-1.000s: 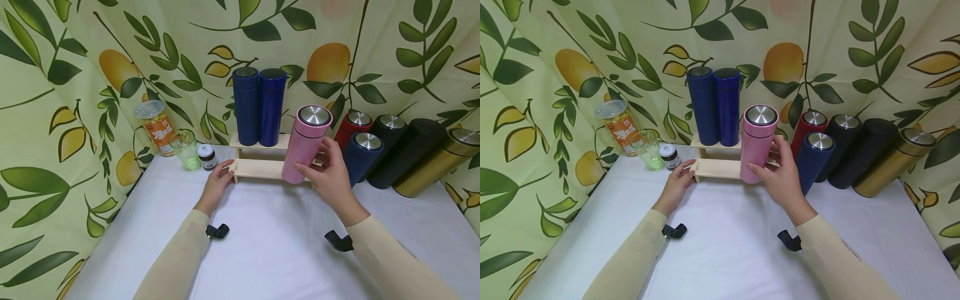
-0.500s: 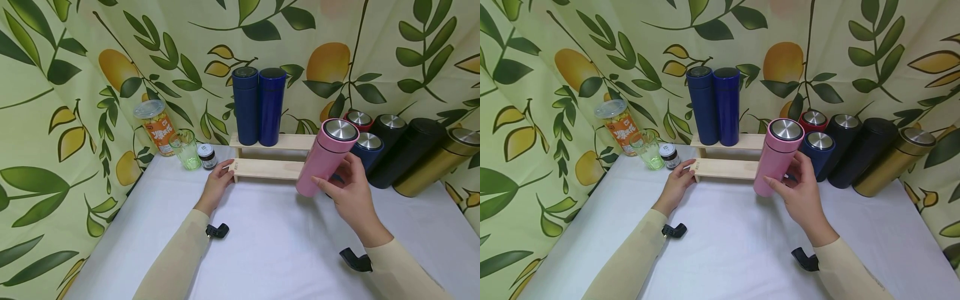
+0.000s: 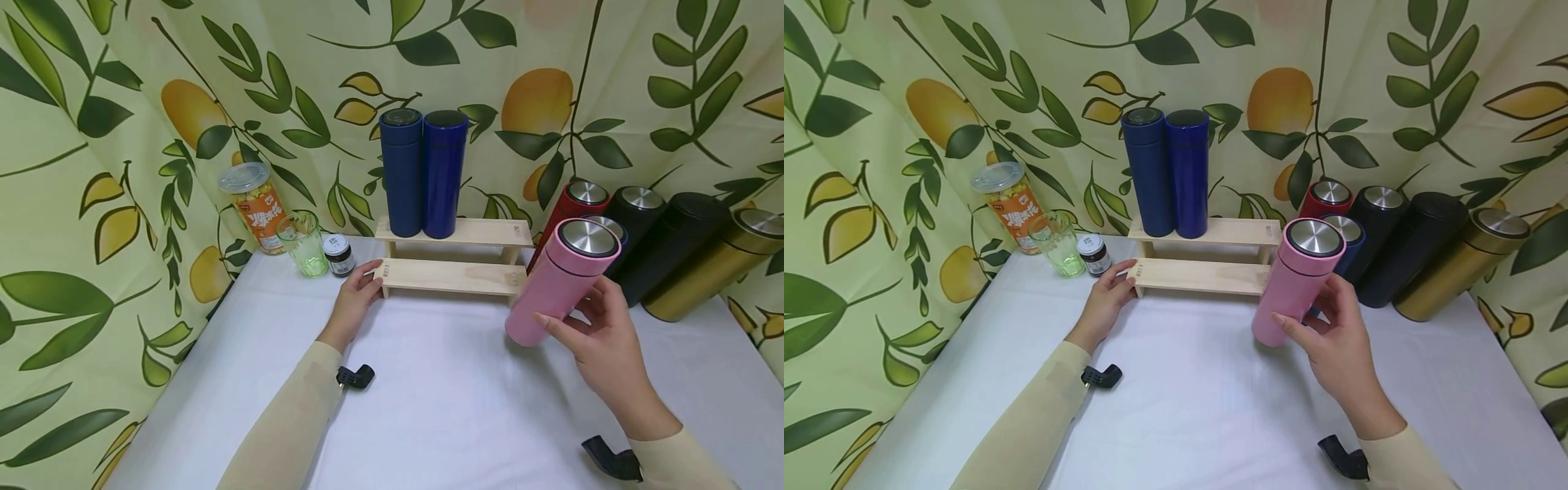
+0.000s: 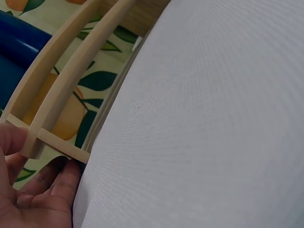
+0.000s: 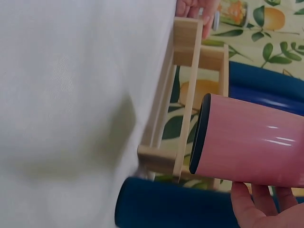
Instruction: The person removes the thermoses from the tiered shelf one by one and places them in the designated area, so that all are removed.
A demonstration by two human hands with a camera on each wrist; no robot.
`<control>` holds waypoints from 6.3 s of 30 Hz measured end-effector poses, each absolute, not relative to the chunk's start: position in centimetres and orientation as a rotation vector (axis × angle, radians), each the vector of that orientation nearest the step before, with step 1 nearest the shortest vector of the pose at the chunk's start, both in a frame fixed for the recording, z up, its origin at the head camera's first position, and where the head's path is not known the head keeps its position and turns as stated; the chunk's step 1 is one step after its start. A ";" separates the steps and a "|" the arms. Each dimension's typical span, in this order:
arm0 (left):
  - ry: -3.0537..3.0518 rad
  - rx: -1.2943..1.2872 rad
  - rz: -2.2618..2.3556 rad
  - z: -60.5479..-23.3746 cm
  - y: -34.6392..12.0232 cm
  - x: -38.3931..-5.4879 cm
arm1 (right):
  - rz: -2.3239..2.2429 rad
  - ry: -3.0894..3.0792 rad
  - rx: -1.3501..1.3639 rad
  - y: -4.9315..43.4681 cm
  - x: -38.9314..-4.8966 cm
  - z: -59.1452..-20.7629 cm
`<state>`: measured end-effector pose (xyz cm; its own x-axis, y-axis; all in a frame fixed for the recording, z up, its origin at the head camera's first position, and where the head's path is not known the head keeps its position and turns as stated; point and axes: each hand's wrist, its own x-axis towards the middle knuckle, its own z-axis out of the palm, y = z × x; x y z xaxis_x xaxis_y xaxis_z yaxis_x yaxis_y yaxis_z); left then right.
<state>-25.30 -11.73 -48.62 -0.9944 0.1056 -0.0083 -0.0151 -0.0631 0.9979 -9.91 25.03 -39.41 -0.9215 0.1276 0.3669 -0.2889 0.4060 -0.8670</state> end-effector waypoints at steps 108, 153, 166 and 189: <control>2.051 0.114 2.279 -48.7 -11.9 -25.2 | 1.452 -2.265 0.173 27.9 -9.3 -40.4; 2.016 0.116 2.270 -48.5 -11.9 -25.3 | 1.827 -2.294 0.330 19.0 -23.1 -35.7; 2.037 0.107 2.246 -48.5 -12.0 -25.5 | 1.739 -2.411 0.185 16.3 -27.3 -34.4; 2.050 0.108 2.241 -48.5 -11.9 -25.5 | 1.725 -2.344 0.163 14.0 -29.9 -34.5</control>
<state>-25.50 -11.89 -48.54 -0.9923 0.1228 -0.0167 -0.0275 -0.0870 0.9958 -29.90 14.05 -34.54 -0.9682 0.0446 0.2461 -0.2217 0.3020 -0.9272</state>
